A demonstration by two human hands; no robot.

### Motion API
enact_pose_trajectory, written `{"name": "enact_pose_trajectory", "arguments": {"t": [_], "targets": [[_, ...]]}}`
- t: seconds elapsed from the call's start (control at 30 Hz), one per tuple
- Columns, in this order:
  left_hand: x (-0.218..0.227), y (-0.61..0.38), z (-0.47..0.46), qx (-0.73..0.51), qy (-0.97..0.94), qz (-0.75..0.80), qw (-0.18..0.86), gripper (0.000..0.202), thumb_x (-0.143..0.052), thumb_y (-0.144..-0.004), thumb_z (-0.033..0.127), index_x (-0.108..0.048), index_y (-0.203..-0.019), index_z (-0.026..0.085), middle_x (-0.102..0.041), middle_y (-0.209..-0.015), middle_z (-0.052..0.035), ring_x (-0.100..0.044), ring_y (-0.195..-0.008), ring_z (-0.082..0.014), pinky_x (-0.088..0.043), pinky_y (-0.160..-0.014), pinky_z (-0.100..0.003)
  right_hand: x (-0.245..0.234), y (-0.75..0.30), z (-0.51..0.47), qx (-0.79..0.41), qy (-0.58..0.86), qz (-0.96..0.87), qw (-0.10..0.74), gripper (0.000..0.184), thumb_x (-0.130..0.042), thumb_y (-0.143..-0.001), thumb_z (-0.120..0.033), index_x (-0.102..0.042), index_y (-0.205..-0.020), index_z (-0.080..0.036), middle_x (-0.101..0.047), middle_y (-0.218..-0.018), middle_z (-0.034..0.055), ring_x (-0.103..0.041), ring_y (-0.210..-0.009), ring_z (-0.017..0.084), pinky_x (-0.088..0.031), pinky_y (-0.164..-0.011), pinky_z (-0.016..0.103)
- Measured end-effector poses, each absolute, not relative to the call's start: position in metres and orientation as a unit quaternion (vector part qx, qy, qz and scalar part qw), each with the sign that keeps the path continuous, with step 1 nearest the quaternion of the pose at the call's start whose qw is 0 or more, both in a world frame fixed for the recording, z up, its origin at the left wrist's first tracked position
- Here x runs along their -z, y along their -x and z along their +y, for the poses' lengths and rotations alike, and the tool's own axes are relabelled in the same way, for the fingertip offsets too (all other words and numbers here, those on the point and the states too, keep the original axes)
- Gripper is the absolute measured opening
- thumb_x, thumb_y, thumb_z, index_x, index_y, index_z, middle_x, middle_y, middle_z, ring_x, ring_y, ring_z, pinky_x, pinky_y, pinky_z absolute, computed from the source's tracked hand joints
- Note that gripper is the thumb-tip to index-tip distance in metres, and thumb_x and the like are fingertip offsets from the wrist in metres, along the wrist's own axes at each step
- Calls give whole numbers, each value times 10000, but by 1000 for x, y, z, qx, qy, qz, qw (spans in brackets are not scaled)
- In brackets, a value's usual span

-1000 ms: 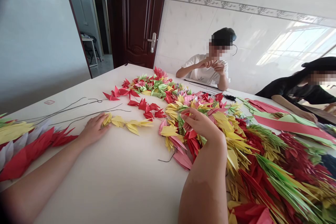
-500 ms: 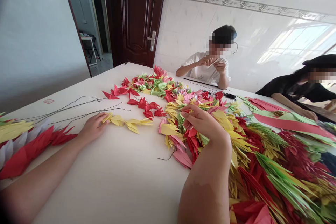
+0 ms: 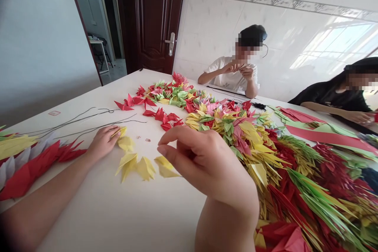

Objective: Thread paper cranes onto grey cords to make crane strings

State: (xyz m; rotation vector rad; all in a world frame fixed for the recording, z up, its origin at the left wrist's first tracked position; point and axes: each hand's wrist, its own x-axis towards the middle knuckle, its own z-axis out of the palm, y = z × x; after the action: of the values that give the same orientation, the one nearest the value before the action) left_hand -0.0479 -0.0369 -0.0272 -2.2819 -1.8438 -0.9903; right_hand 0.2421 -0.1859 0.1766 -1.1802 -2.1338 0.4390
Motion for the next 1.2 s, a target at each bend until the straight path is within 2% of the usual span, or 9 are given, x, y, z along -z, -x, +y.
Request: {"name": "enact_pose_trajectory", "arguments": {"t": [0.2,0.33,0.43,0.5,0.57,0.63,0.83,1.03,1.2], "targets": [[23,46,-40,299,741,-600,20,448,-291,-853,391,-633,-1052,181,-593,-1114,-91,-479,-1084,-241,-353,-977,-365,-171,-226,-183,-196,392,-874,208,218,-501,-815,-362,-587,-959,-223,-483,-458,-53,-410,-403,74,-318,-450,200],[19,42,-44,269,738,-617,46,429,-293,-855,378,-634,-1066,225,-607,-1040,-65,-490,-1018,-245,-362,-944,-383,-163,-201,-184,-248,284,-918,127,254,-582,-766,-390,-608,-960,-228,-478,-474,-59,-441,-450,74,-298,-461,193],[19,40,-44,254,732,-629,58,417,-306,-851,374,-646,-1051,241,-605,-992,-64,-506,-952,-243,-381,-907,-377,-156,-192,-173,-271,276,-915,112,245,-606,-750,-367,-611,-946,-220,-471,-486,-66,-431,-462,66,-289,-466,182],[19,40,-44,250,739,-624,49,426,-297,-853,375,-651,-1044,235,-599,-972,-69,-522,-928,-236,-394,-885,-356,-151,-196,-157,-303,287,-900,128,252,-600,-753,-349,-597,-964,-211,-529,-559,-56,-408,-458,52,-301,-474,177],[18,39,-42,247,747,-616,23,450,-274,-860,367,-641,-1061,204,-596,-969,-80,-540,-930,-223,-403,-873,-327,-145,-206,-138,-342,292,-878,163,285,-593,-750,-348,-573,-997,-208,-608,-753,-21,-378,-462,38,-316,-479,183],[16,37,-39,242,739,-628,-13,464,-257,-864,352,-626,-1076,170,-599,-981,-89,-554,-936,-207,-414,-853,-300,-134,-218,-117,-368,334,-843,204,281,-559,-765,-365,-563,-996,-205,-602,-886,8,-380,-491,41,-327,-493,196],[3,11,-28,228,711,-664,-42,450,-245,-870,356,-654,-948,183,-631,-961,-93,-586,-879,-226,-446,-700,-317,-64,-218,-64,-271,548,-733,299,208,-548,-745,-400,-573,-819,-207,-582,-836,26,-471,-642,120,-355,-599,262],[-2,-28,-29,280,790,-546,8,376,-324,-867,340,-663,-938,194,-664,-946,-86,-572,-923,-246,-386,-835,-378,-3,-182,-47,-342,538,-650,413,259,-512,-753,-437,-508,-869,-206,-568,-893,26,-452,-564,98,-351,-535,251],[-2,-25,-25,389,768,-497,-111,398,-342,-855,414,-667,-855,184,-691,-855,-67,-608,-827,-206,-435,-765,-291,-2,-182,-45,-431,494,-621,431,363,-549,-721,-488,-481,-949,-214,-540,-993,27,-425,-560,68,-360,-518,228]]}}
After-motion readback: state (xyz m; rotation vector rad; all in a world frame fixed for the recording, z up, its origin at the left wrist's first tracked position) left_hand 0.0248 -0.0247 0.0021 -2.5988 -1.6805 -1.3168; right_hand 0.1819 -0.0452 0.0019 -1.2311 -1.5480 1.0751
